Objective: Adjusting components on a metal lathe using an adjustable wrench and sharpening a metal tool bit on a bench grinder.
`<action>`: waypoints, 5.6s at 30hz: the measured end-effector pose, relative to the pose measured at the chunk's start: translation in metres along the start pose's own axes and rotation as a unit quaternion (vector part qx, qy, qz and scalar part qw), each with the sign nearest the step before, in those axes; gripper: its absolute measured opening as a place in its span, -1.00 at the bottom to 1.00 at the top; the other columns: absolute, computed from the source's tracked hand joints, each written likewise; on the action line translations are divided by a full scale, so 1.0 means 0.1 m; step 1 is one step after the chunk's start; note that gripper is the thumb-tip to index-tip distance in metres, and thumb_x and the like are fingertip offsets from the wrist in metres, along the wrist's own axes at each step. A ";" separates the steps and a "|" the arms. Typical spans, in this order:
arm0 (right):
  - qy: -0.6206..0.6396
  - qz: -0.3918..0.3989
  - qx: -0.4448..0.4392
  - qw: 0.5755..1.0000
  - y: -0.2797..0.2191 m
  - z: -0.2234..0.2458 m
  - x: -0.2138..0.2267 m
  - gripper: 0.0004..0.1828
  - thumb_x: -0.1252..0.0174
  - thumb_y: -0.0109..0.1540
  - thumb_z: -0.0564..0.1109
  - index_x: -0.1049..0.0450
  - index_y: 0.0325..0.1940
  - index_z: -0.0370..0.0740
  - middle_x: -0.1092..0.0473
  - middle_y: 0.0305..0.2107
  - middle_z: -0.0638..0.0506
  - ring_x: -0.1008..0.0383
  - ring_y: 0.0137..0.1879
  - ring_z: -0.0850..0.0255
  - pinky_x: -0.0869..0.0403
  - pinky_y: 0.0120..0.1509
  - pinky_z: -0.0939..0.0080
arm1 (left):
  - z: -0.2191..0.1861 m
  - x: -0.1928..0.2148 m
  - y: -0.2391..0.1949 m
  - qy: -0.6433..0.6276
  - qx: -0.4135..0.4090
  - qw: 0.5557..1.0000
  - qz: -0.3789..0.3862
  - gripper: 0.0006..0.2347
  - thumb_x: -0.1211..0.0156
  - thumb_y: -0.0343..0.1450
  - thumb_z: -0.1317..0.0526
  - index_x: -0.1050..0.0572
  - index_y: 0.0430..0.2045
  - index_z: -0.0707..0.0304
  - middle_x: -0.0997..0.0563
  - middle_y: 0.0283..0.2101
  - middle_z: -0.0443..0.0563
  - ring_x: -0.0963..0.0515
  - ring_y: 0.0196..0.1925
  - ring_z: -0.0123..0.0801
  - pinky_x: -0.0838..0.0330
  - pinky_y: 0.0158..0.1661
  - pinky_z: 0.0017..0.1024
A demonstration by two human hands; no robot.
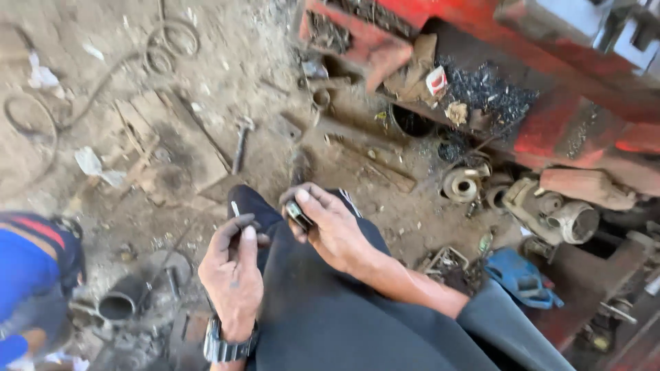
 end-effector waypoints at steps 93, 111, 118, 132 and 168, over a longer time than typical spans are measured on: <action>0.325 -0.576 0.336 0.671 4.33 10.74 3.05 -0.57 0.03 0.37 0.17 -0.53 -0.06 -0.21 -0.40 -0.40 0.05 -0.39 -0.40 0.37 -0.30 -0.37 0.39 | -8.62 -10.76 5.75 0.211 0.013 0.667 0.714 -0.80 0.08 0.47 0.48 -0.50 -0.14 0.63 -0.61 -0.33 0.49 -0.67 -0.31 0.18 -0.56 -0.16 -0.19; 0.665 -0.510 0.480 0.258 2.39 11.98 6.33 -0.69 -0.06 0.39 0.03 -0.54 -0.16 -0.25 -0.46 -0.47 -0.05 -0.37 -0.50 0.23 -0.22 -0.49 0.27 | -9.15 -13.75 1.67 0.260 -0.466 0.170 0.828 -0.75 -0.03 0.43 0.34 -0.51 -0.02 0.23 -0.66 0.00 0.07 -0.66 0.03 -0.16 -0.45 0.07 -0.32; 0.770 -0.307 0.520 0.209 1.59 12.57 7.24 -0.75 -0.22 0.26 0.06 -0.50 -0.06 -0.06 -0.39 -0.28 0.06 -0.34 -0.14 0.25 -0.25 -0.07 0.24 | -9.17 -14.73 0.49 0.062 -0.501 -0.126 0.854 -0.52 0.19 0.31 0.67 -0.35 0.17 0.56 -0.51 0.20 0.37 -0.49 0.31 0.08 -0.17 0.41 0.10; 0.681 -0.350 0.628 0.139 -0.45 12.41 8.87 -0.77 -0.12 0.35 -0.05 -0.46 -0.10 -0.29 -0.35 -0.33 -0.05 -0.25 -0.38 0.27 -0.19 -0.42 0.39 | -8.46 -16.48 -2.08 0.235 -0.444 -0.037 0.864 -0.71 0.05 0.57 0.14 -0.45 0.07 0.33 -0.62 -0.01 0.12 -0.63 0.02 -0.18 -0.48 0.07 -0.31; 0.704 -0.518 0.469 -0.127 -1.75 12.89 9.97 -0.66 -0.04 0.40 -0.09 -0.48 -0.16 -0.50 -0.35 -0.36 -0.16 -0.21 -0.44 0.20 -0.16 -0.39 0.21 | -5.69 -17.74 -3.94 0.221 -0.481 -0.326 0.783 -0.70 0.04 0.55 0.06 -0.47 0.13 0.05 -0.64 0.01 0.11 -0.68 -0.14 0.10 -0.54 -0.36 0.00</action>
Point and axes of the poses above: each hand's wrist, its own y-axis towards the middle knuckle, its own x-axis out of the back of the hand, z = x × y, the point moved 1 cm from there along y, towards the middle knuckle
